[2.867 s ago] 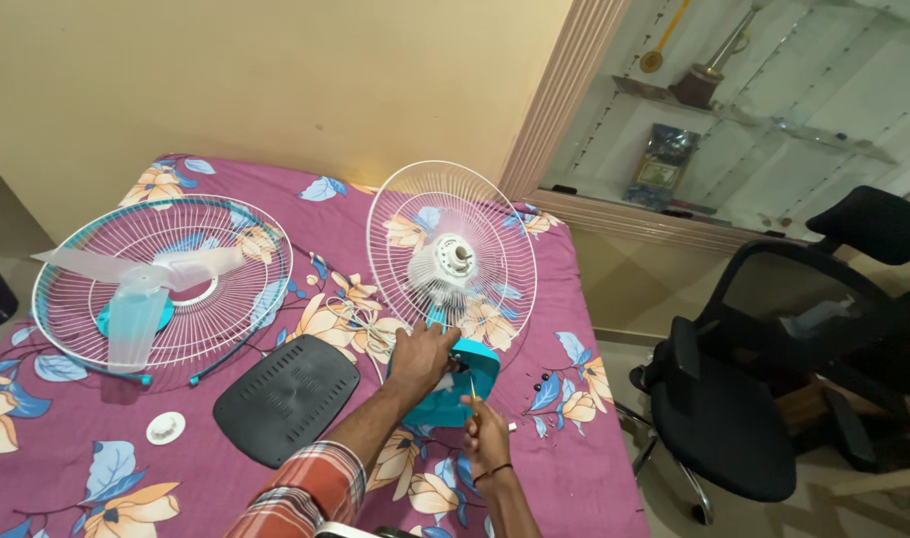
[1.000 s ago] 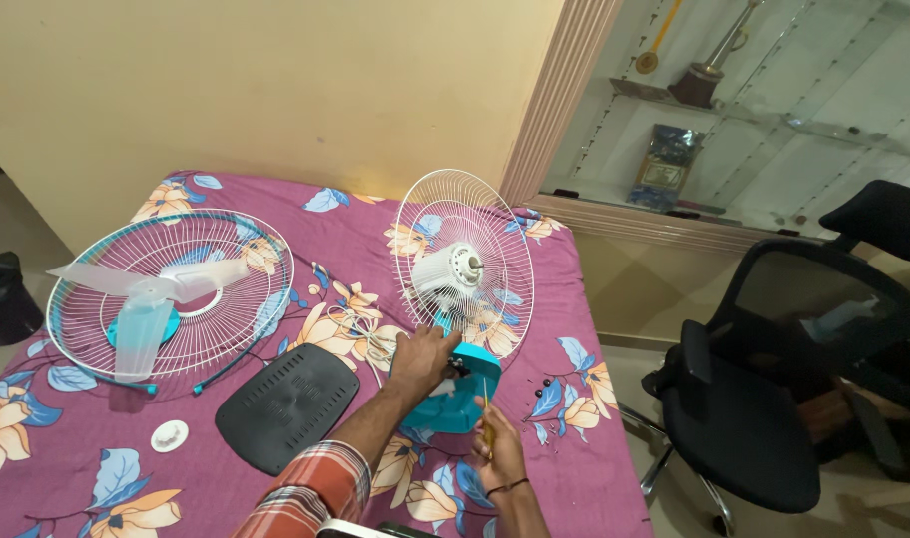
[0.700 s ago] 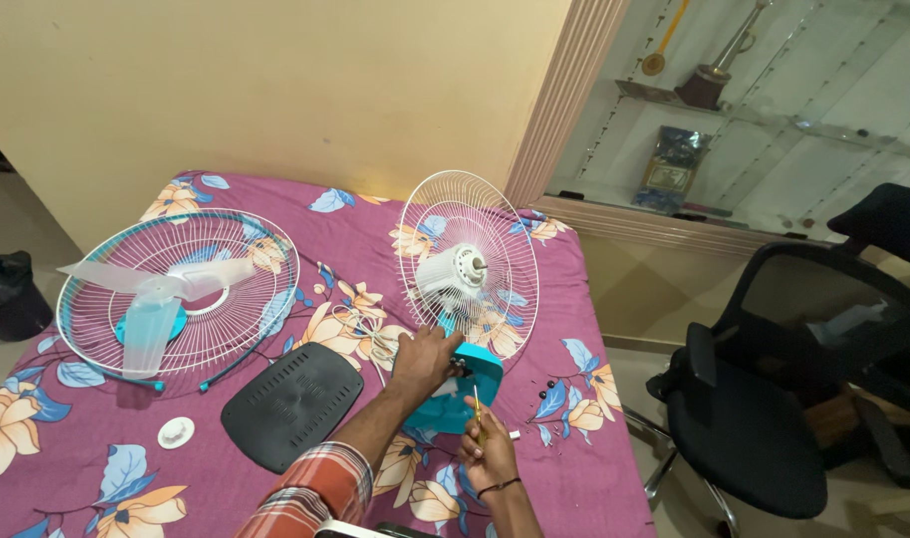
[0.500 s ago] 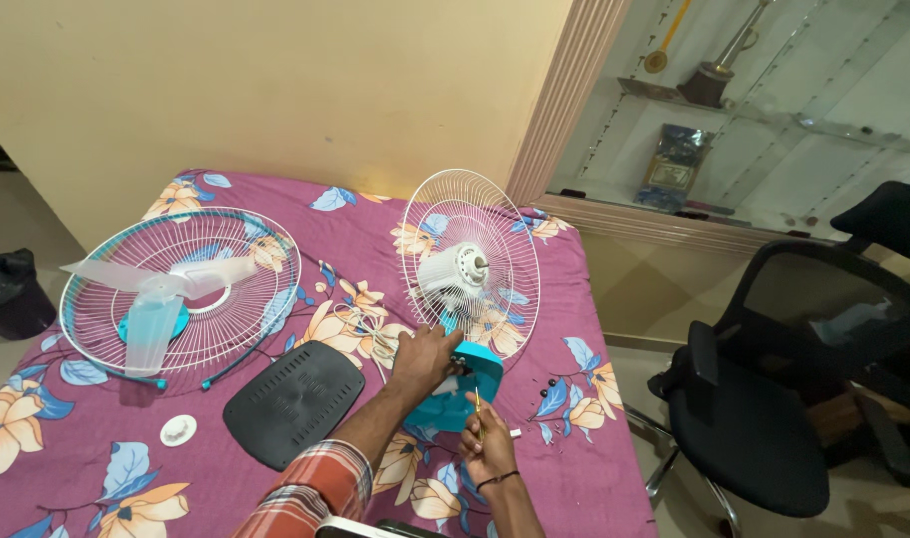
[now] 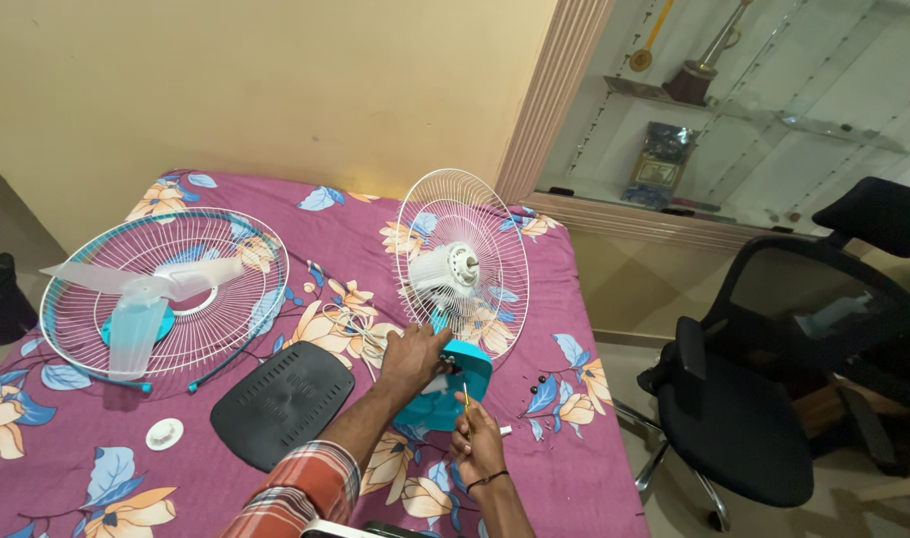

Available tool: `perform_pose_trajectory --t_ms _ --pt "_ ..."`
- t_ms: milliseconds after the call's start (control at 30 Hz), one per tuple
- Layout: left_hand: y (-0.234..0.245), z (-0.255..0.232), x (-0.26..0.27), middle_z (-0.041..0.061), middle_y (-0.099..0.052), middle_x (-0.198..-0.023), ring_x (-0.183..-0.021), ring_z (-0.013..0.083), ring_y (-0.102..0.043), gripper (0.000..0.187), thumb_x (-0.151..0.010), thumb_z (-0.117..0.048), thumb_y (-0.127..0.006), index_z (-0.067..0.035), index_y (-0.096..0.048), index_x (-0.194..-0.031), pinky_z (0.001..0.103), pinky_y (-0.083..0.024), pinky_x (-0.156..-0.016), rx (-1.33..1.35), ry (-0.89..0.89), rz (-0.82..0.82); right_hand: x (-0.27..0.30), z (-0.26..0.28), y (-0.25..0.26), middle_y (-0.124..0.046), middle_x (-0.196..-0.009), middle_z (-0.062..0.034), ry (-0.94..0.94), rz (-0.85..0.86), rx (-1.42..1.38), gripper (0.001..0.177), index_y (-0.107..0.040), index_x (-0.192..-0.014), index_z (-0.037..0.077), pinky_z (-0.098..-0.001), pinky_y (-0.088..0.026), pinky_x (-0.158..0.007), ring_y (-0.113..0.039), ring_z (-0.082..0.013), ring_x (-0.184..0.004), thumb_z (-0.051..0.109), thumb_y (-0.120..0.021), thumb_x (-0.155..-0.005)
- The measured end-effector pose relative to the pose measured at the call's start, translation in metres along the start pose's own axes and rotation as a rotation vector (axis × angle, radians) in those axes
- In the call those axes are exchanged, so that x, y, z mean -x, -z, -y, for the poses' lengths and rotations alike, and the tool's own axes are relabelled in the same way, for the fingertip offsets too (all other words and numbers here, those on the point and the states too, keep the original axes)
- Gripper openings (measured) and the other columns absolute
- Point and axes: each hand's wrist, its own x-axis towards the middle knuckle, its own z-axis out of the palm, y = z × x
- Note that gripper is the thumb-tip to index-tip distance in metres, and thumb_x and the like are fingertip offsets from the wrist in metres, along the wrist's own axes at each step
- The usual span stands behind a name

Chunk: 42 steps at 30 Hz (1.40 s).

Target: The person uses a screwdriver to tighten screws on the base of a disassembled table fan. The fan blades and front grill are removed and placed on the bed nearby. The person repeatedly adjusts and tightens the screws on the fan's control panel area.

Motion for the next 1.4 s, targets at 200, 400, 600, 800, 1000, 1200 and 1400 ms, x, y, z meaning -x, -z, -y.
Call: perform_pose_trajectory --t_ms 200,400,600,800,1000,1200,1400 --pt "0.002 0.001 -0.001 0.008 -0.065 -0.106 -0.106 0.0298 -0.063 0.05 -0.08 -0.037 -0.082 -0.018 -0.06 -0.121 0.054 -0.047 -0.076 -0.001 0.003 0.012 -0.002 -0.002 0.0 -0.047 -0.067 0.001 0.014 0.02 0.019 0.037 -0.056 -0.138 0.007 -0.0226 -0.027 -0.039 -0.031 -0.007 -0.042 0.023 -0.044 -0.107" --pt "0.002 0.001 0.001 0.008 -0.066 -0.105 -0.106 0.0301 -0.063 0.053 -0.08 -0.035 -0.082 -0.019 -0.06 -0.126 0.054 -0.047 -0.076 0.023 -0.012 -0.007 0.005 -0.002 -0.006 -0.047 -0.07 0.0001 0.021 0.035 -0.012 0.038 -0.056 -0.138 0.006 -0.0219 -0.029 -0.041 -0.033 -0.0068 -0.044 0.028 -0.043 -0.109" --pt "0.002 0.002 0.002 0.009 -0.066 -0.105 -0.106 0.0308 -0.063 0.054 -0.081 -0.036 -0.082 -0.017 -0.059 -0.126 0.055 -0.047 -0.076 0.033 -0.011 -0.014 0.001 0.003 -0.01 -0.047 -0.069 0.0011 0.013 0.03 0.022 0.037 -0.056 -0.136 0.009 -0.021 -0.026 -0.039 -0.032 -0.0061 -0.044 0.029 -0.042 -0.108" --pt "0.001 0.003 0.0 0.009 -0.065 -0.105 -0.105 0.03 -0.062 0.051 -0.081 -0.037 -0.082 -0.018 -0.06 -0.122 0.055 -0.047 -0.077 0.022 0.003 0.013 -0.004 0.002 -0.006 -0.047 -0.069 0.0017 0.02 0.033 0.047 0.035 -0.057 -0.136 0.007 -0.0212 -0.026 -0.038 -0.032 -0.006 -0.043 0.024 -0.045 -0.108" --pt "0.0 0.004 0.003 0.009 -0.066 -0.102 -0.104 0.0306 -0.063 0.051 -0.08 -0.035 -0.082 -0.017 -0.061 -0.122 0.055 -0.046 -0.074 0.048 -0.028 -0.051 -0.001 -0.005 0.001 -0.047 -0.068 0.0014 0.0 -0.002 0.066 0.037 -0.058 -0.137 0.009 -0.0212 -0.026 -0.038 -0.032 -0.0061 -0.043 0.026 -0.045 -0.106" --pt "0.001 0.004 0.003 0.009 -0.066 -0.103 -0.104 0.0312 -0.063 0.05 -0.08 -0.036 -0.082 -0.016 -0.062 -0.12 0.055 -0.046 -0.074 0.043 -0.017 -0.03 -0.004 -0.004 0.001 -0.047 -0.069 0.0015 0.027 0.027 0.056 0.037 -0.057 -0.139 0.007 -0.0206 -0.028 -0.04 -0.033 -0.0053 -0.044 0.021 -0.045 -0.106" --pt "-0.001 0.004 0.004 0.009 -0.066 -0.103 -0.104 0.0313 -0.063 0.053 -0.078 -0.036 -0.083 -0.017 -0.061 -0.123 0.055 -0.047 -0.075 0.038 -0.024 -0.033 0.0 -0.002 0.0 -0.048 -0.069 0.0015 0.016 0.014 0.066 0.036 -0.059 -0.137 0.01 -0.021 -0.028 -0.039 -0.033 -0.0053 -0.044 0.025 -0.044 -0.107"
